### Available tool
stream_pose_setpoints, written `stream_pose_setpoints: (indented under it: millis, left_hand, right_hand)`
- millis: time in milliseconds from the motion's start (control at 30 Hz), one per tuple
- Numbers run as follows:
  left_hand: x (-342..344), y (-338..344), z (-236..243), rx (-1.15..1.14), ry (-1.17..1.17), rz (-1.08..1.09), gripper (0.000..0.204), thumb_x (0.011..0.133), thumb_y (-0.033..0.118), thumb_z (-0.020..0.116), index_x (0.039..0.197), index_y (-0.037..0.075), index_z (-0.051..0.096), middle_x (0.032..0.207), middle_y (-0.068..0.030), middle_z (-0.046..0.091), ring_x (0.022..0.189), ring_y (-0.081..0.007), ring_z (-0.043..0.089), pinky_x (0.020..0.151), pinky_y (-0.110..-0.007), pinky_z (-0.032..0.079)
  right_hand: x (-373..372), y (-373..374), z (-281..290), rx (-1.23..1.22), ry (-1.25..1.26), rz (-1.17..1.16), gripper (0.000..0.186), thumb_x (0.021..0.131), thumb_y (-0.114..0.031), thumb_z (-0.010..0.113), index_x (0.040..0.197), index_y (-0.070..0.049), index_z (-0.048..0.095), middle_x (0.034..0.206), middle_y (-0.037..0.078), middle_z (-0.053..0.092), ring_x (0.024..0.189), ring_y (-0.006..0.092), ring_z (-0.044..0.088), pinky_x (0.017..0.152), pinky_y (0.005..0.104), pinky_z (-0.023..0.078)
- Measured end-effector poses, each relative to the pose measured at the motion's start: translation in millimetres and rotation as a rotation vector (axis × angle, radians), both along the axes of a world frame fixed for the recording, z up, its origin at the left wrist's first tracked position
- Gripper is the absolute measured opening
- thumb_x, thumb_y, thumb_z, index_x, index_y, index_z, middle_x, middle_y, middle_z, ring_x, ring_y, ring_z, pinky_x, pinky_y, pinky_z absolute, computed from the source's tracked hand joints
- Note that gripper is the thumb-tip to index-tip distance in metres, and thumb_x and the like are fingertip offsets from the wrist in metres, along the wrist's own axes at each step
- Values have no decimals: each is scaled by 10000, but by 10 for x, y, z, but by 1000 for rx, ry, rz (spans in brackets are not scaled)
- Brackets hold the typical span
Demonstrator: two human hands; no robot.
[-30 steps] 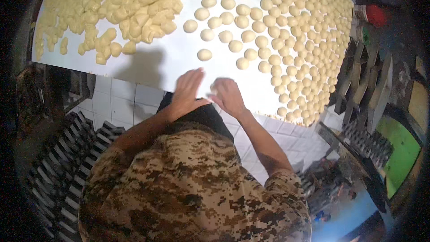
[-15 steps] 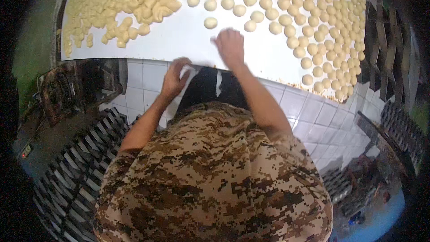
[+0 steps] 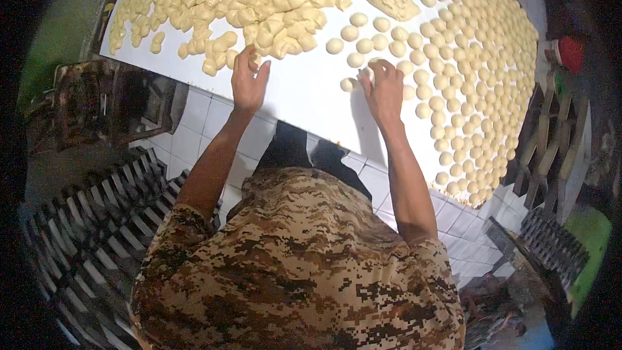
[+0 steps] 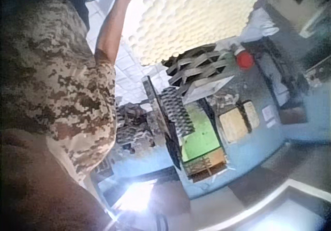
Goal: The person divides pieces of dough, rolls them into balls by hand, and arranges the dough balls onto metal trays.
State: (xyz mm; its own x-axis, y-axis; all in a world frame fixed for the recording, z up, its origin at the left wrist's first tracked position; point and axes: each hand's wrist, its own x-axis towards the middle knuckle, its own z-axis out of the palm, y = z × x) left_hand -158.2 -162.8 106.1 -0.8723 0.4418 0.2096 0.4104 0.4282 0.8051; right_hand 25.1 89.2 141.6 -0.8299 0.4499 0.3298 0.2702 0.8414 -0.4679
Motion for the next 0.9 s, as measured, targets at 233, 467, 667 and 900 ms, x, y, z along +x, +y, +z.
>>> stream_pose_setpoints:
  millis: [233, 467, 667, 900]
  left_hand:
    - [-678, 318, -337, -134, -35, -22, 562, 903, 78, 700, 1422, -17, 505, 1219, -233, 621, 1170, -422, 607, 1002, -495, 495]
    - [-956, -355, 189, 175, 26, -166, 157, 946, 40, 609, 1092, 26, 663, 978, -159, 664, 900, -344, 647, 839, -426, 515]
    - [80, -492, 198, -12, -2, -631, 239, 937, 199, 713, 1087, 23, 653, 1066, -135, 657, 1023, -337, 634, 936, -467, 498]
    - [895, 895, -698, -246, 486, -736, 227, 894, 239, 744, 984, 65, 630, 958, -125, 614, 922, -311, 596, 801, -488, 446]
  right_hand:
    - [-2070, -389, -276, -114, -132, 523, 309, 849, -17, 667, 1135, -123, 715, 1217, 121, 686, 1057, 353, 670, 861, 432, 571]
    - [-1379, -128, 784, -881, -391, 370, 170, 865, -14, 697, 1027, -52, 659, 988, 47, 649, 915, 191, 650, 784, 338, 543]
    - [1119, -512, 302, -1277, 100, -357, 238, 914, -29, 698, 1118, -70, 582, 1109, 30, 638, 967, 120, 588, 834, 302, 494]
    - [1096, -344, -1081, 44, -11, -362, 335, 819, -334, 826, 905, -66, 644, 947, 173, 596, 926, 382, 566, 786, 507, 429]
